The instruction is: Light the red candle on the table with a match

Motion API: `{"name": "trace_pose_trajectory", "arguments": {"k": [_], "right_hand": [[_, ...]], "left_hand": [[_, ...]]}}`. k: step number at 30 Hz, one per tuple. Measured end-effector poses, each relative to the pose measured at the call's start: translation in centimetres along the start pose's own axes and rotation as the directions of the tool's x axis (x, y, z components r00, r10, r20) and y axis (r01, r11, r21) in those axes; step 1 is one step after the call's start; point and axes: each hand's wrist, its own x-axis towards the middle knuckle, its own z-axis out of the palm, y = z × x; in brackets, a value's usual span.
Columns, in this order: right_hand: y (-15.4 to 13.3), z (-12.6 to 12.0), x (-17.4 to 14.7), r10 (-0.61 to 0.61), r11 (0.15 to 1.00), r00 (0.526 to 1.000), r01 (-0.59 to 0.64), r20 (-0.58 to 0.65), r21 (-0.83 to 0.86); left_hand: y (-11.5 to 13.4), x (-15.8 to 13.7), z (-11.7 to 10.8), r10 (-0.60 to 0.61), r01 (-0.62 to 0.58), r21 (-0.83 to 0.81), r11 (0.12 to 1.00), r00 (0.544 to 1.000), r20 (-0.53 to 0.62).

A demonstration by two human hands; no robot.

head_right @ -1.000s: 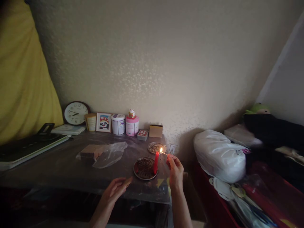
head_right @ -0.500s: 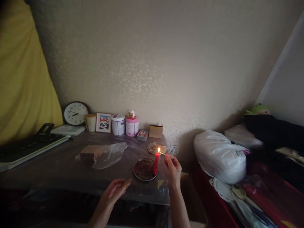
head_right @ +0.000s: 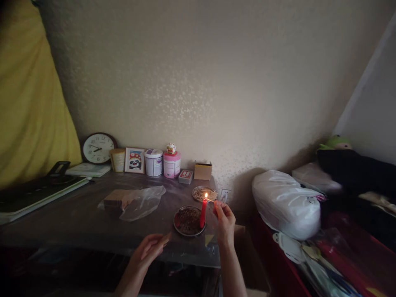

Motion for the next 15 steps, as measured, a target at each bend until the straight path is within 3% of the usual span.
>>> {"name": "trace_pose_trajectory", "arguments": {"k": [15], "right_hand": [[-0.05,0.4,0.04,-0.01,1.0,1.0,0.009,-0.017,-0.006]], "left_hand": [[-0.29,0.12,-0.1,0.013,-0.013,-0.011,1.0,1.0,0.006]]}}
